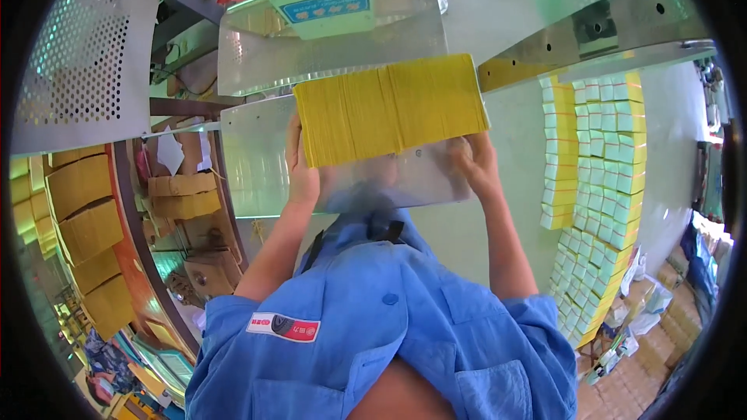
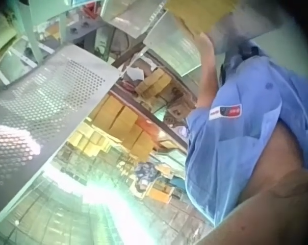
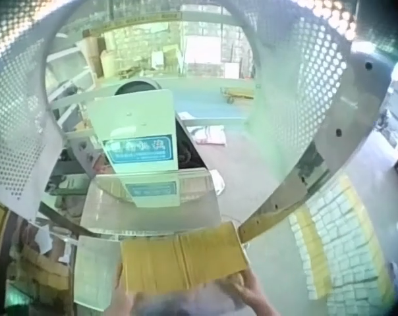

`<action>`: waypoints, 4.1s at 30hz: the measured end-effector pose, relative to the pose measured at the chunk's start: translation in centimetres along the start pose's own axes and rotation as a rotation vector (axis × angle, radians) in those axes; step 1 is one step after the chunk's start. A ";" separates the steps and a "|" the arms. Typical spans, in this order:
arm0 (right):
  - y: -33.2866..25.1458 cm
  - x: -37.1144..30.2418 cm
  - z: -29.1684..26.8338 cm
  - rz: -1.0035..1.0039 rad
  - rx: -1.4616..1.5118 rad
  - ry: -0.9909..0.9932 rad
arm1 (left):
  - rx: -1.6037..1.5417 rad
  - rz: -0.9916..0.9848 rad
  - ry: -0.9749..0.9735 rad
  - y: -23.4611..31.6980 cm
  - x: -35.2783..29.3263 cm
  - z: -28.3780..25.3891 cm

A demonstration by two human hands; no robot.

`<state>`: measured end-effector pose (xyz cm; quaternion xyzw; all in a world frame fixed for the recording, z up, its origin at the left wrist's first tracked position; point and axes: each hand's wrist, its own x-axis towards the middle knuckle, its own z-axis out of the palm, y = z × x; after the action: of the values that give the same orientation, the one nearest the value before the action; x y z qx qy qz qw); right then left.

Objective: Weighing stacks of yellow paper on a scale and then using an industrial strapping machine to secure the stacks.

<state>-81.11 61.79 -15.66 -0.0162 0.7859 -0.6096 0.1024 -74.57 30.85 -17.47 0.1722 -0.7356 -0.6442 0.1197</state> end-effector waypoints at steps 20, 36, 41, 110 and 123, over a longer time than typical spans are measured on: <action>-5.1 3.0 3.6 0.022 -0.529 -0.130 | -0.111 -0.523 -0.197 5.7 0.8 -5.1; -2.9 3.5 2.4 0.099 -0.133 -0.156 | -0.027 -0.412 -0.018 4.4 0.1 -1.9; -0.9 3.6 2.0 0.142 -0.032 0.017 | -0.012 -0.366 0.038 4.2 0.7 1.2; -1.5 4.3 -1.5 0.320 0.012 -0.029 | 0.002 -0.376 -0.063 3.9 1.9 -1.4; -3.8 2.9 3.0 0.134 -0.073 -0.098 | -0.252 -0.450 -0.069 3.1 2.2 -5.9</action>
<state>-83.73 57.48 -13.14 0.0031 0.8010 -0.5707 0.1807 -74.56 24.92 -13.71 0.2933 -0.5964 -0.7465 -0.0315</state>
